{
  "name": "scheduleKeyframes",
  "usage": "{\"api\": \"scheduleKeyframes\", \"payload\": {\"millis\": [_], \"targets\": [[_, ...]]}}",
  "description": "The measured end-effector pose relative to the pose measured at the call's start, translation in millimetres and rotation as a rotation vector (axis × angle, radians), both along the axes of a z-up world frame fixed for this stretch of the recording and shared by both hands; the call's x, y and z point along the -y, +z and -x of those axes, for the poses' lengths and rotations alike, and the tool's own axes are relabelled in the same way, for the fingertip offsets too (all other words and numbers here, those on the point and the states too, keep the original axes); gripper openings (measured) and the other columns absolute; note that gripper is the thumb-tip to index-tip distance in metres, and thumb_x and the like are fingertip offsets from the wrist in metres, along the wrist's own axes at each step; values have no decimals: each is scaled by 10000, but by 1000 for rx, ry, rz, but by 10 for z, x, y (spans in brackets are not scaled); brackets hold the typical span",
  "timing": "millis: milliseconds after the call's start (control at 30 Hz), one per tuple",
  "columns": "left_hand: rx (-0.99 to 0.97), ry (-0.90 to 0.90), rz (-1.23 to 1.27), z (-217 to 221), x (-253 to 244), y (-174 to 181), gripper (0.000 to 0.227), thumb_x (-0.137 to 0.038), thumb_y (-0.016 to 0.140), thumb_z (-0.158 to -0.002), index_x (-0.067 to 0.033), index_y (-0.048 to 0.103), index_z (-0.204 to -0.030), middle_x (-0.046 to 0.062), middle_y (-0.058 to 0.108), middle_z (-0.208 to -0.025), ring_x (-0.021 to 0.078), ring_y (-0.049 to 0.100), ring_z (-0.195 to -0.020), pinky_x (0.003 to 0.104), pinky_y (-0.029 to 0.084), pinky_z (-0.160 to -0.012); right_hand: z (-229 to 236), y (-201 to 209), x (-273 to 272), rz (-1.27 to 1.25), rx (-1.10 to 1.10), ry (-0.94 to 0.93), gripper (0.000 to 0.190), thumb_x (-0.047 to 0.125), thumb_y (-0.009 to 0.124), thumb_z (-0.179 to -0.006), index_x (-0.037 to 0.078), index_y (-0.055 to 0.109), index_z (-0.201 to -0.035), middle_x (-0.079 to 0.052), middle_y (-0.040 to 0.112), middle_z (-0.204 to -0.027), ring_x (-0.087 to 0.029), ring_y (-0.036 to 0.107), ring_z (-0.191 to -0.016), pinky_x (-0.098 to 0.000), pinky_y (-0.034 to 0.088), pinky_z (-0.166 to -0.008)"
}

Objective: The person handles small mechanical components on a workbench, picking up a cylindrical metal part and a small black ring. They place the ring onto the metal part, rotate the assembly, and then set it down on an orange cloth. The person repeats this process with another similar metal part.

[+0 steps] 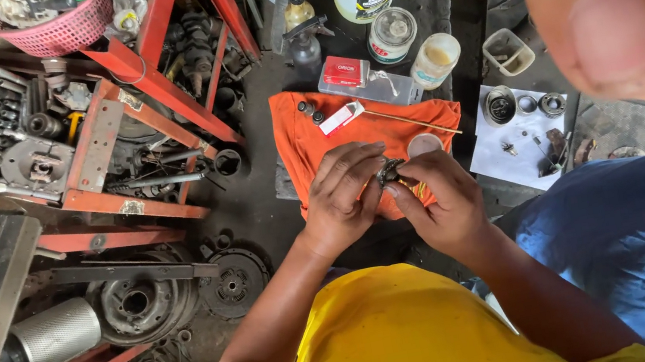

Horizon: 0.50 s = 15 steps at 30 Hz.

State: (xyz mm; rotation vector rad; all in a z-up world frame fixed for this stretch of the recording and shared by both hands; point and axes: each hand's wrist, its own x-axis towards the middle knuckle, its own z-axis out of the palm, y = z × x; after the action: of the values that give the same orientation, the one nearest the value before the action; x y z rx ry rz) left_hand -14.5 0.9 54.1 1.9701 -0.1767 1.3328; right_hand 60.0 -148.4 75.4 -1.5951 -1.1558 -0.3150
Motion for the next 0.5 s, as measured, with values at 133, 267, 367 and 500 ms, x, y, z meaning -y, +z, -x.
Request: {"api": "scheduleKeyframes", "payload": {"millis": [133, 267, 367, 500], "targets": [[-4, -3, 12, -14, 38, 21, 195, 50, 709, -880, -4, 744, -1064, 149, 748, -1062, 368, 723, -951, 461, 610, -844, -22, 41, 52, 8, -7, 16, 222, 31, 783, -892, -28, 712, -1094, -141, 660, -874, -322, 690, -742, -431, 571, -656], [2, -18, -14, -6, -47, 49, 169, 16, 683, -910, 2, 740, -1068, 162, 744, -1069, 389, 725, -954, 474, 612, -837, -3, -27, -12, -3, -9, -14, 277, 58, 820, -866, -45, 704, -1095, -149, 659, -853, -325, 694, -738, -430, 571, -660], [2, -11, 2, -9, -26, 16, 188, 26, 684, -903, -6, 742, -1079, 156, 745, -1083, 378, 727, -966, 469, 612, -844, 0, -11, 9, 15, -18, -6, 269, 46, 812, -865, -33, 709, -1100, -140, 660, -862, -313, 696, -754, -425, 572, -668], [-4, -24, 13, -30, -50, -14, 187, 8, 686, -916, -9, 742, -1094, 156, 744, -1099, 378, 727, -979, 473, 610, -845, 0, 26, -10, -3, -36, 8, 230, 21, 780, -880, -45, 706, -1087, -140, 666, -872, -311, 695, -752, -420, 568, -666]]}}
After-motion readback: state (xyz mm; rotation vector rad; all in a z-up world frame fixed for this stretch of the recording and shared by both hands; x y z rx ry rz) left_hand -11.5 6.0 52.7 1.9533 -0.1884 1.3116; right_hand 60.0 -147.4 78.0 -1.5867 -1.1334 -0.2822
